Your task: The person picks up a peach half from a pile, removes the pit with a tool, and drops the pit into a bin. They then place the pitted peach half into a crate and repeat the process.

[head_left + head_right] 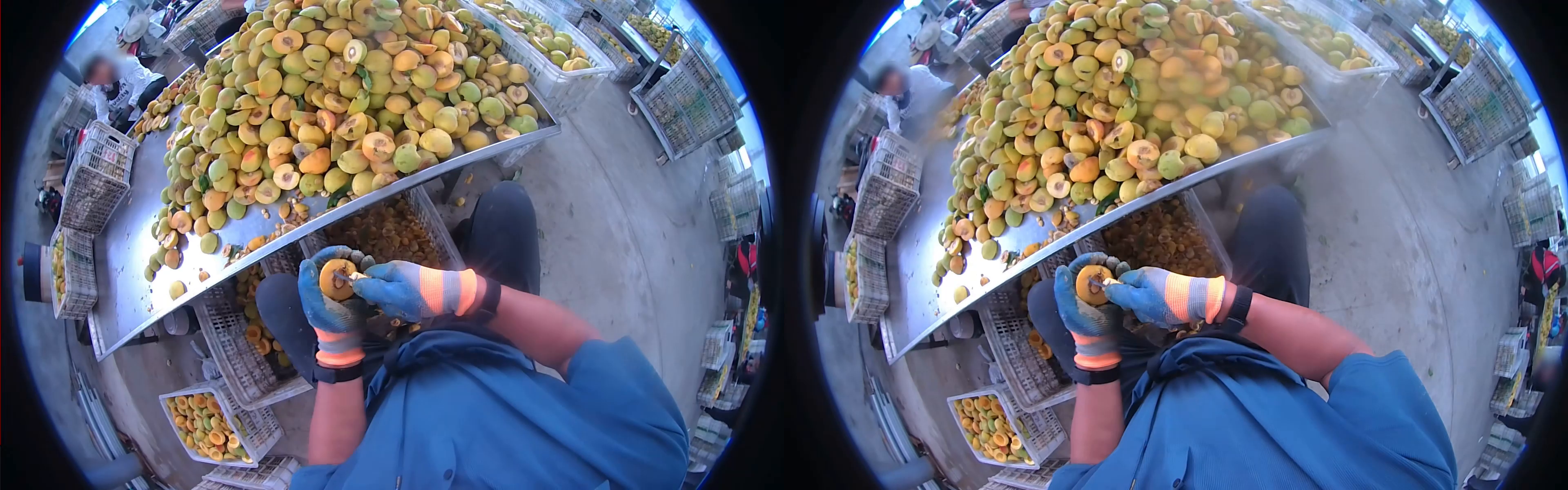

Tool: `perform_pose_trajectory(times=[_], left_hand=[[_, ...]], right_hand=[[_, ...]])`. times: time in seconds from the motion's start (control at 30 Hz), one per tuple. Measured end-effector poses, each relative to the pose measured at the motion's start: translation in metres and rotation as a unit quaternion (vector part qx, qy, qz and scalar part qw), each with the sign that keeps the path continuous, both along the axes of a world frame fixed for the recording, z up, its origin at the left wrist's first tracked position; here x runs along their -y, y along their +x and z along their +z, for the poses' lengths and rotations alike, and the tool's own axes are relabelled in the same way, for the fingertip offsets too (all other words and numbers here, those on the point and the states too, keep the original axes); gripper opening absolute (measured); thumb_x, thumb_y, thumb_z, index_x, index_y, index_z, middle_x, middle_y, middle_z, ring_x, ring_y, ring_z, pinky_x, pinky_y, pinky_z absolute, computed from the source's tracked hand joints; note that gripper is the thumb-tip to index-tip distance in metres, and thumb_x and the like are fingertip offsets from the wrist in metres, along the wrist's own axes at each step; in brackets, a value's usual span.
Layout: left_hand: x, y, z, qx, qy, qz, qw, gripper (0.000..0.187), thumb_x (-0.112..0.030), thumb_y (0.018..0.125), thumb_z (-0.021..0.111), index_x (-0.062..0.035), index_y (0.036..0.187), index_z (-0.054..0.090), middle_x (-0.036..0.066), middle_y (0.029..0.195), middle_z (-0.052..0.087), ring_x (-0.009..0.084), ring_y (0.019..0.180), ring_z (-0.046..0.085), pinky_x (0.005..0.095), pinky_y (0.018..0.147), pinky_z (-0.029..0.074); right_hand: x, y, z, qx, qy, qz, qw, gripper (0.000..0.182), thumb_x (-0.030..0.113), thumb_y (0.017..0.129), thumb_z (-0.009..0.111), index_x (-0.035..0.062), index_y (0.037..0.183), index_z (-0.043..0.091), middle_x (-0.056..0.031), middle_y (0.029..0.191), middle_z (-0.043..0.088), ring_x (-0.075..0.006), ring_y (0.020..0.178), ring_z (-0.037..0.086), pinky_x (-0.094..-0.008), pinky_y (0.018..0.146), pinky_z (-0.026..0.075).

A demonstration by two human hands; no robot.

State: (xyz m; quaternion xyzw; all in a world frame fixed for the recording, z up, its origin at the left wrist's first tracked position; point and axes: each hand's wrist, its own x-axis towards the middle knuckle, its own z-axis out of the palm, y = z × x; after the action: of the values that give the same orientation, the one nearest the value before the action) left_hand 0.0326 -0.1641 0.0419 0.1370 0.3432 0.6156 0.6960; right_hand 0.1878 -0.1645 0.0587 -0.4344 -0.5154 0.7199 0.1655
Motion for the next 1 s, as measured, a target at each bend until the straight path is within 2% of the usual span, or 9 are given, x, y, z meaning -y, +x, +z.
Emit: perform_pose_trajectory(times=[0.13, 0.2, 0.3, 0.53, 0.63, 0.7, 0.73, 0.8, 1.0], left_hand=[[0.003, 0.001, -0.024, -0.091, -0.037, 0.033, 0.995, 0.053, -0.051, 0.106, 0.046, -0.0037, 0.092, 0.064, 0.014, 0.082, 0.066, 0.0284, 0.076, 0.065, 0.0396, 0.074, 0.057], [0.001, 0.004, -0.025, -0.108, -0.079, 0.057, 0.989, 0.057, -0.057, 0.106, 0.044, -0.0053, 0.088, 0.063, 0.013, 0.077, 0.065, 0.0270, 0.071, 0.064, 0.0382, 0.069, 0.057], [0.001, 0.007, -0.020, -0.114, -0.087, 0.058, 0.988, 0.057, -0.057, 0.106, 0.045, -0.0050, 0.089, 0.063, 0.012, 0.078, 0.065, 0.0272, 0.071, 0.064, 0.0391, 0.069, 0.056], [0.005, 0.014, -0.030, -0.079, -0.061, 0.075, 0.992, 0.055, -0.056, 0.107, 0.044, -0.0048, 0.094, 0.061, 0.011, 0.082, 0.064, 0.0239, 0.072, 0.063, 0.0357, 0.070, 0.056], [0.008, 0.016, -0.029, -0.071, -0.032, 0.084, 0.993, 0.053, -0.054, 0.108, 0.044, -0.0047, 0.097, 0.060, 0.011, 0.086, 0.064, 0.0232, 0.076, 0.063, 0.0357, 0.073, 0.056], [0.009, 0.015, -0.027, -0.066, -0.035, 0.067, 0.995, 0.054, -0.055, 0.108, 0.043, -0.0041, 0.100, 0.059, 0.011, 0.088, 0.063, 0.0230, 0.078, 0.063, 0.0357, 0.073, 0.056], [0.009, 0.015, -0.027, -0.067, -0.036, 0.065, 0.995, 0.054, -0.055, 0.108, 0.043, -0.0041, 0.100, 0.059, 0.011, 0.088, 0.063, 0.0230, 0.078, 0.063, 0.0357, 0.073, 0.056], [0.009, 0.016, -0.028, -0.084, -0.038, 0.056, 0.994, 0.055, -0.056, 0.108, 0.043, -0.0042, 0.098, 0.060, 0.011, 0.086, 0.064, 0.0224, 0.076, 0.063, 0.0353, 0.072, 0.056], [0.010, 0.018, -0.040, -0.130, -0.033, 0.046, 0.990, 0.057, -0.058, 0.106, 0.046, -0.0048, 0.095, 0.061, 0.010, 0.081, 0.064, 0.0220, 0.071, 0.063, 0.0348, 0.067, 0.055]], right_hand=[[0.007, -0.001, -0.029, -0.016, 0.215, 0.030, 0.976, 0.030, 0.025, 0.108, 0.050, -0.0010, 0.107, 0.065, -0.0168, 0.087, 0.068, -0.0271, 0.070, 0.067, -0.0398, 0.062, 0.052], [0.006, 0.002, -0.036, 0.045, 0.470, 0.116, 0.874, 0.024, 0.018, 0.106, 0.048, -0.0021, 0.109, 0.061, -0.0200, 0.089, 0.065, -0.0361, 0.071, 0.067, -0.0445, 0.064, 0.053], [0.005, 0.004, -0.034, 0.067, 0.467, 0.135, 0.871, 0.020, 0.013, 0.104, 0.047, -0.0023, 0.110, 0.058, -0.0217, 0.089, 0.063, -0.0421, 0.073, 0.066, -0.0482, 0.064, 0.054], [-0.001, 0.011, -0.042, 0.054, 0.539, 0.154, 0.827, 0.020, 0.014, 0.103, 0.049, -0.0010, 0.114, 0.056, -0.0214, 0.090, 0.063, -0.0403, 0.073, 0.066, -0.0473, 0.064, 0.053], [0.000, 0.008, -0.043, 0.099, 0.506, 0.172, 0.839, 0.021, 0.016, 0.104, 0.048, 0.0001, 0.112, 0.059, -0.0193, 0.088, 0.064, -0.0350, 0.070, 0.066, -0.0438, 0.065, 0.053], [-0.001, 0.008, -0.035, -0.010, 0.272, 0.133, 0.953, 0.029, 0.027, 0.107, 0.050, 0.0018, 0.103, 0.062, -0.0104, 0.079, 0.062, -0.0227, 0.065, 0.062, -0.0376, 0.061, 0.050], [-0.002, 0.008, -0.029, -0.011, 0.272, 0.131, 0.953, 0.029, 0.027, 0.107, 0.050, 0.0018, 0.103, 0.062, -0.0104, 0.079, 0.062, -0.0227, 0.065, 0.062, -0.0376, 0.061, 0.050], [0.000, 0.010, -0.018, -0.035, 0.008, 0.068, 0.997, 0.039, 0.039, 0.107, 0.051, 0.0055, 0.093, 0.065, -0.0007, 0.072, 0.056, -0.0119, 0.061, 0.051, -0.0311, 0.055, 0.043], [0.000, 0.014, -0.027, -0.078, -0.177, 0.028, 0.981, 0.038, 0.043, 0.106, 0.052, 0.0111, 0.089, 0.065, 0.0042, 0.070, 0.051, -0.0076, 0.059, 0.042, -0.0264, 0.053, 0.036]])
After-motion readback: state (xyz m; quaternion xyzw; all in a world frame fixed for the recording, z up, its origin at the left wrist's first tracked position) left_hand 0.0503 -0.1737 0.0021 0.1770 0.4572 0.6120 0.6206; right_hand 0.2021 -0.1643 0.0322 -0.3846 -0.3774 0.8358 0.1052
